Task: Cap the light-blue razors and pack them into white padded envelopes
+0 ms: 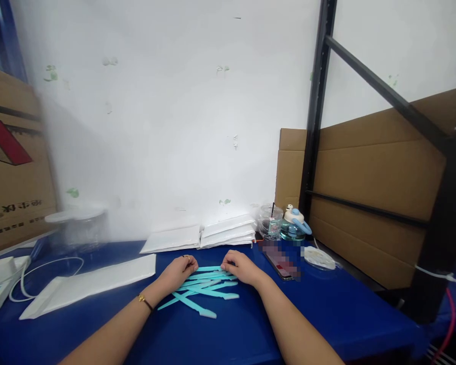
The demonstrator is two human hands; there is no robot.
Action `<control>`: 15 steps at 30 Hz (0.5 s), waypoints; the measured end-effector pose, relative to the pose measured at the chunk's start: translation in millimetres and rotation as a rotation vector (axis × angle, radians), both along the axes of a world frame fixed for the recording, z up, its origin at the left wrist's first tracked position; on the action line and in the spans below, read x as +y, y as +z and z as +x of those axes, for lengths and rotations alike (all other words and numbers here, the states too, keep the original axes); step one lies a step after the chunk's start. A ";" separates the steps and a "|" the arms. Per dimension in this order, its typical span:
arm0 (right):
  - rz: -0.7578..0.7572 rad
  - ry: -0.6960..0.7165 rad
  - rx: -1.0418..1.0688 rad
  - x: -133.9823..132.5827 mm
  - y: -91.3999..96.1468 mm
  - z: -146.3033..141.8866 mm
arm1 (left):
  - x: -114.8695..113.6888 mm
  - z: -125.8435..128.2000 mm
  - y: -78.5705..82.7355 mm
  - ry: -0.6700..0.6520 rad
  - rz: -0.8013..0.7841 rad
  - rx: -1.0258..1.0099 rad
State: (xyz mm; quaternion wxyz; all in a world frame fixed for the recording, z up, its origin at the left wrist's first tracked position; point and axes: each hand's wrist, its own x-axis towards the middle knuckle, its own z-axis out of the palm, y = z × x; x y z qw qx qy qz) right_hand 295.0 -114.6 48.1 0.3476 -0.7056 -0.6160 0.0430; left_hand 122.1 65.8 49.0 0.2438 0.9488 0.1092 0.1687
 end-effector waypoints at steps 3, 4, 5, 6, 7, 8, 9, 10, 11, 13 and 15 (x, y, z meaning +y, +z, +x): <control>0.003 -0.014 -0.022 0.5 0.0 5.4 | 5.0 -1.0 2.1 0.017 0.034 0.009; 0.004 -0.030 -0.022 0.0 -0.9 9.0 | 8.5 -1.8 2.3 0.040 0.054 0.015; 0.004 -0.053 -0.023 -0.9 -2.1 13.2 | 12.9 -2.8 2.2 0.066 0.072 0.024; 0.002 -0.080 -0.023 -2.2 -3.6 17.5 | 18.0 -4.1 1.8 0.092 0.085 0.035; -0.002 -0.111 -0.025 -3.7 -5.2 21.5 | 23.3 -5.5 1.1 0.116 0.091 0.045; -0.006 -0.145 -0.028 -5.1 -6.6 24.7 | 28.3 -6.9 0.5 0.135 0.092 0.055; -0.009 -0.182 -0.034 -6.3 -7.6 26.8 | 32.5 -8.3 -0.1 0.155 0.090 0.060; -0.009 -0.218 -0.042 -7.0 -8.2 27.3 | 35.4 -9.5 -0.5 0.180 0.094 0.060; -0.008 -0.248 -0.053 -7.1 -8.2 26.1 | 36.8 -10.4 -0.7 0.208 0.103 0.052; -0.007 -0.277 -0.074 -5.6 -6.8 19.3 | 35.4 -11.1 -0.6 0.229 0.126 0.025; -0.032 -0.250 -0.094 -2.5 -4.5 8.8 | 30.6 -10.6 -0.8 0.172 0.134 0.017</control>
